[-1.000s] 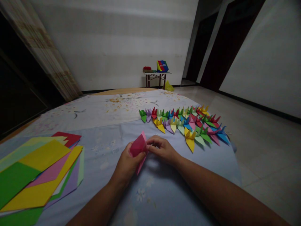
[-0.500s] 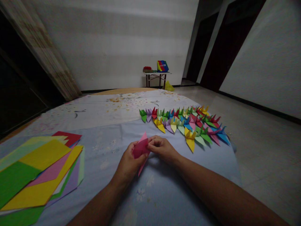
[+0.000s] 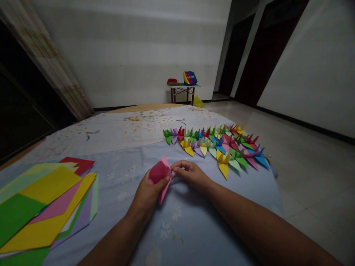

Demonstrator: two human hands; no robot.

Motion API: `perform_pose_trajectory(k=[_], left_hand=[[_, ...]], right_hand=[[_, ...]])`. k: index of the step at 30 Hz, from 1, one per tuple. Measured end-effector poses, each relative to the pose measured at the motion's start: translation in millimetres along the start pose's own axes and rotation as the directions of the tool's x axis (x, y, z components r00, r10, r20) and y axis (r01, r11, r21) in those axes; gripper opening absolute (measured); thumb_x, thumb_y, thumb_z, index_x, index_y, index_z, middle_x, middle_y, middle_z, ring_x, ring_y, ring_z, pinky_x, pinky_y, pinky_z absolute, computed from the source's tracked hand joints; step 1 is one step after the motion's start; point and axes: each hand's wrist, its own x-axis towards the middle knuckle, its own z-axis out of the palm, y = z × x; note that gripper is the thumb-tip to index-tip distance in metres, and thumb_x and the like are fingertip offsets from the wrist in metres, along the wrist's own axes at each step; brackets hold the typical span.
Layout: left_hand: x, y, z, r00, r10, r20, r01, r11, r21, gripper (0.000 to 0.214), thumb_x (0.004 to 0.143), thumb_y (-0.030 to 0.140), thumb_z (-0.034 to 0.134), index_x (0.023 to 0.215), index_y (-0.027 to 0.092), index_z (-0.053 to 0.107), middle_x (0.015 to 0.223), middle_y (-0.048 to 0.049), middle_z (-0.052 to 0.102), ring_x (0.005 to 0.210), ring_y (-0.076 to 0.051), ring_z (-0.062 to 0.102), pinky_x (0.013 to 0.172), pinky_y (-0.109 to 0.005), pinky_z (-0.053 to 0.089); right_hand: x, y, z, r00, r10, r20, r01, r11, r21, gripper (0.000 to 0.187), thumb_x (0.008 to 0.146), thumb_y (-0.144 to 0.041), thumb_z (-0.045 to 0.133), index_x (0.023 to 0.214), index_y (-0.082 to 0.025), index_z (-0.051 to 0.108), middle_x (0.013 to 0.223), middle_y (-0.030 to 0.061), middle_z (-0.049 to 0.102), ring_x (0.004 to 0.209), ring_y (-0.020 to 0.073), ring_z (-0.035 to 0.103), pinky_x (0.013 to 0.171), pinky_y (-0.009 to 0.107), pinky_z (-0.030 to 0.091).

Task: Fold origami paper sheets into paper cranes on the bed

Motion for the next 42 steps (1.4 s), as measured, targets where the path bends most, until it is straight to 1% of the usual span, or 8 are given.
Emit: perform_pose_trajectory(k=[6, 14, 18, 21, 24, 27, 34, 42], left_hand=[[-0.2, 1.0, 1.6, 1.0, -0.005, 0.001, 0.005, 0.999, -0.052, 0.051, 0.057, 0.025, 0.078, 0.103, 0.013, 0.058, 0.095, -0.0071, 0.068, 0.085, -0.021, 0.064, 0.081, -0.032, 0.046], [-3.2, 3.0, 3.1, 0.986, 0.148, -0.075, -0.138, 0.983, 0.119, 0.061, 0.059, 0.029, 0.077, 0.113, 0.017, 0.05, 0.089, -0.0029, 0.066, 0.079, -0.016, 0.062, 0.077, -0.027, 0.045], [-7.0, 4.2, 2.7, 0.959, 0.277, -0.056, -0.254, 0.931, 0.262, 0.079, 0.066, 0.029, 0.073, 0.133, 0.027, 0.03, 0.092, -0.0005, 0.063, 0.073, -0.013, 0.061, 0.07, -0.025, 0.046], [-6.7, 3.2, 1.4, 0.943, 0.333, -0.01, -0.316, 0.904, 0.289, 0.061, 0.068, 0.029, 0.071, 0.123, 0.025, 0.045, 0.096, -0.002, 0.062, 0.075, -0.013, 0.06, 0.07, -0.024, 0.046], [-5.1, 2.3, 1.2, 0.961, 0.274, 0.031, -0.274, 0.938, 0.213, 0.032, 0.067, 0.028, 0.072, 0.095, 0.018, 0.061, 0.084, -0.0009, 0.065, 0.073, -0.013, 0.059, 0.069, -0.023, 0.045], [-5.3, 4.6, 2.6, 0.983, 0.186, 0.004, -0.184, 0.972, 0.144, 0.026, 0.063, 0.027, 0.075, 0.083, 0.017, 0.062, 0.074, 0.0014, 0.065, 0.067, -0.012, 0.058, 0.067, -0.022, 0.045], [-6.3, 9.2, 1.3, 0.989, 0.146, 0.024, -0.147, 0.987, 0.066, 0.021, 0.066, 0.029, 0.073, 0.078, 0.016, 0.064, 0.07, 0.0012, 0.065, 0.065, -0.012, 0.058, 0.061, -0.02, 0.045], [-3.3, 3.7, -0.8, 0.994, 0.105, -0.024, -0.106, 0.993, -0.058, 0.02, 0.062, 0.029, 0.076, 0.076, 0.017, 0.068, 0.071, -0.0002, 0.068, 0.069, -0.015, 0.063, 0.071, -0.025, 0.05]], right_hand=[[-1.8, 3.3, 0.5, 0.996, 0.062, 0.069, -0.061, 0.998, -0.012, 0.03, 0.067, -0.038, 0.069, 0.086, -0.016, 0.061, 0.076, 0.0011, 0.063, 0.066, 0.0124, 0.059, 0.065, 0.027, 0.047], [-3.8, -2.5, 0.4, 0.97, -0.244, -0.007, 0.227, 0.913, -0.339, 0.015, 0.073, -0.03, 0.064, 0.083, -0.019, 0.064, 0.087, 0.0031, 0.062, 0.084, 0.0149, 0.057, 0.073, 0.027, 0.045], [-5.6, -3.5, 1.6, 0.948, -0.319, -0.018, 0.286, 0.872, -0.398, 0.012, 0.074, -0.027, 0.063, 0.084, -0.02, 0.065, 0.087, 0.0038, 0.062, 0.086, 0.0153, 0.056, 0.072, 0.027, 0.046], [-6.3, -3.2, 2.8, 0.932, -0.362, -0.024, 0.319, 0.849, -0.422, 0.011, 0.074, -0.025, 0.063, 0.084, -0.02, 0.064, 0.085, 0.0034, 0.063, 0.083, 0.0149, 0.056, 0.074, 0.028, 0.045], [-6.0, -2.2, 3.2, 0.914, -0.404, -0.017, 0.36, 0.832, -0.421, 0.012, 0.074, -0.025, 0.063, 0.086, -0.02, 0.064, 0.083, 0.0028, 0.063, 0.083, 0.0146, 0.056, 0.074, 0.028, 0.044], [-5.7, -1.3, 3.0, 0.911, -0.412, -0.011, 0.372, 0.834, -0.407, 0.013, 0.074, -0.026, 0.064, 0.085, -0.019, 0.064, 0.082, 0.0024, 0.063, 0.08, 0.0142, 0.057, 0.071, 0.027, 0.044], [-8.7, -5.9, 5.7, 0.937, -0.349, -0.017, 0.319, 0.875, -0.365, 0.012, 0.073, -0.025, 0.064, 0.083, -0.019, 0.065, 0.08, 0.0024, 0.065, 0.077, 0.014, 0.058, 0.068, 0.025, 0.045], [-7.1, -5.7, 6.2, 0.926, -0.374, -0.041, 0.342, 0.882, -0.324, 0.008, 0.074, -0.025, 0.063, 0.08, -0.019, 0.066, 0.075, 0.0015, 0.064, 0.073, 0.013, 0.059, 0.072, 0.026, 0.045]])
